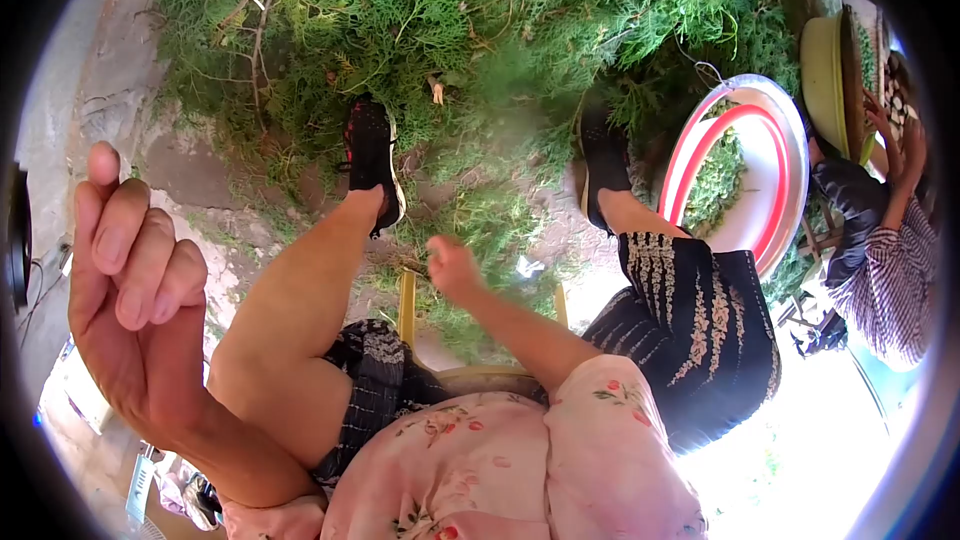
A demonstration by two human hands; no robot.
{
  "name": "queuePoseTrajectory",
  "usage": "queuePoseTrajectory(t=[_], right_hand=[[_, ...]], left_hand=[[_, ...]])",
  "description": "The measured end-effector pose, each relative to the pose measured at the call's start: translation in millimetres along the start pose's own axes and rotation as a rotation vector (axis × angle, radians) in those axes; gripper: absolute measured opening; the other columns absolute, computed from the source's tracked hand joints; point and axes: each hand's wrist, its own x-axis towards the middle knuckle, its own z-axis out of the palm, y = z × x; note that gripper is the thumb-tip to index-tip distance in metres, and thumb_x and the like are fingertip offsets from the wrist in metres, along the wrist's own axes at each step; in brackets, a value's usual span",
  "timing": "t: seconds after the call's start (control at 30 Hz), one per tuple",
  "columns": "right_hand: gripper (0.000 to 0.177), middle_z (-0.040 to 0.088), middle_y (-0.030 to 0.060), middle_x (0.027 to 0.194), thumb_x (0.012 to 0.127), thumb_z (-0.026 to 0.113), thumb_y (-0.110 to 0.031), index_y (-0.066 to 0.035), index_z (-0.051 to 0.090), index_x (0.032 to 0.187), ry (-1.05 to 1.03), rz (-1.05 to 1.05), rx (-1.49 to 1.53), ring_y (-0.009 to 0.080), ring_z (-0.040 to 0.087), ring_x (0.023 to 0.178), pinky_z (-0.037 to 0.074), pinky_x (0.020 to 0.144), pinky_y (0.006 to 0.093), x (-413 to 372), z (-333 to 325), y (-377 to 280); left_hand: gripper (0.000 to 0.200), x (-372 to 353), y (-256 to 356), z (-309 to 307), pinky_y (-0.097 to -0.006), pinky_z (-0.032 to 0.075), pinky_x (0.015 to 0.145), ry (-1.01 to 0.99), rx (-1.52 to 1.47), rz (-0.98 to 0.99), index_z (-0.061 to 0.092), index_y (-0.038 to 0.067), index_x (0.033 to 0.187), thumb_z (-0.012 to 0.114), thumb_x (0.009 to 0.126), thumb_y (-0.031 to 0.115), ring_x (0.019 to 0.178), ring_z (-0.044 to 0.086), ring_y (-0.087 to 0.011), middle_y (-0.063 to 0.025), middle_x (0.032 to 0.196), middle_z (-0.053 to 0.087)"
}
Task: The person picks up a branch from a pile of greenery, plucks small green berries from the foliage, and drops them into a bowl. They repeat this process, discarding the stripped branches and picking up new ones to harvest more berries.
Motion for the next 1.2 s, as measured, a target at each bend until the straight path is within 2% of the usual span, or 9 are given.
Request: queuePoseTrajectory(t=[0.07,0.2,0.37,0.4,0.53,0.63,0.9,1.1,1.2], right_hand=[[0.005,0.056,0.0099,0.08,0.079,0.053,-0.007,-0.002,0.052,0.08,0.229,0.187,-0.029,0.02,0.056,0.067,0.049,0.054,0.0321,4.5,-12.2,24.1],[0.015,0.06,0.0149,0.077,0.074,0.062,-0.018,-0.004,0.057,0.08,0.371,0.792,0.171,0.0301,0.057,0.073,0.046,0.065,0.0397,15.7,-14.2,96.8],[0.023,0.06,0.0159,0.074,0.069,0.068,-0.023,-0.003,0.057,0.075,0.408,0.813,-0.035,0.0298,0.057,0.073,0.045,0.067,0.0415,50.2,-12.1,89.9],[0.015,0.051,0.0068,0.053,0.074,0.065,-0.008,0.001,0.052,0.075,0.437,0.451,-0.393,0.0141,0.047,0.039,0.038,0.036,0.0261,51.7,-11.2,82.7],[0.011,0.056,0.0094,0.063,0.074,0.063,-0.002,0.003,0.054,0.079,0.277,0.742,0.19,0.0149,0.056,0.05,0.048,0.043,0.0266,63.0,-22.1,47.9],[0.011,0.058,0.0094,0.068,0.075,0.062,-0.001,0.003,0.055,0.082,0.229,0.724,0.661,0.0145,0.059,0.057,0.051,0.047,0.0263,51.9,-36.7,26.7],[0.026,0.061,0.0115,0.077,0.08,0.054,0.0,0.005,0.054,0.106,0.069,0.619,0.785,0.0175,0.061,0.062,0.052,0.055,0.0248,53.8,-67.6,-12.2],[0.02,0.06,0.0109,0.073,0.082,0.052,-0.001,0.006,0.053,0.101,-0.011,0.657,0.809,0.0151,0.057,0.057,0.049,0.051,0.0247,61.9,-68.3,-30.5],[0.008,0.057,0.0047,0.066,0.081,0.057,-0.004,0.0,0.055,0.087,-0.03,0.625,0.737,0.009,0.051,0.053,0.04,0.043,0.023,59.8,-69.9,-30.8]], left_hand=[[0.03,-0.4,-0.3,0.5,-0.0256,0.035,0.049,0.001,0.01,-0.003,0.04,-0.005,0.118,0.029,0.097,0.014,0.049,0.037,-0.0113,-0.0044,0.071,0.042],[0.03,-1.0,-1.2,1.7,-0.0256,0.036,0.049,0.01,0.011,-0.005,0.04,-0.005,0.118,0.03,0.097,0.014,0.049,0.038,-0.0115,-0.0046,0.071,0.043],[0.03,-1.0,-0.5,2.2,-0.0261,0.036,0.049,0.018,0.013,-0.006,0.04,-0.004,0.118,0.029,0.097,0.014,0.049,0.039,-0.0121,-0.0048,0.072,0.043],[0.03,-0.5,-0.3,3.0,-0.0262,0.036,0.049,0.018,0.015,-0.01,0.04,-0.005,0.118,0.029,0.097,0.014,0.049,0.039,-0.0123,-0.0048,0.072,0.043],[0.03,-0.1,1.2,3.8,-0.0265,0.036,0.049,0.032,0.009,-0.011,0.039,-0.004,0.118,0.029,0.097,0.014,0.049,0.039,-0.0121,-0.0048,0.072,0.043],[0.028,-0.9,0.3,3.9,-0.0259,0.036,0.049,0.031,0.002,0.009,0.04,-0.003,0.117,0.029,0.097,0.014,0.049,0.038,-0.0118,-0.0044,0.072,0.043],[0.025,2.1,-4.1,7.6,-0.0228,0.035,0.047,0.104,0.034,0.036,0.041,-0.002,0.114,0.033,0.096,0.014,0.05,0.037,-0.0091,-0.0024,0.071,0.044],[0.025,3.2,-9.3,13.9,-0.0208,0.034,0.046,0.115,0.026,0.044,0.043,-0.001,0.114,0.036,0.096,0.014,0.05,0.036,-0.0078,-0.0015,0.071,0.043],[0.025,3.5,-10.4,16.7,-0.0206,0.035,0.046,0.135,0.028,0.054,0.044,-0.001,0.113,0.037,0.095,0.014,0.05,0.037,-0.0075,-0.0013,0.071,0.043]])
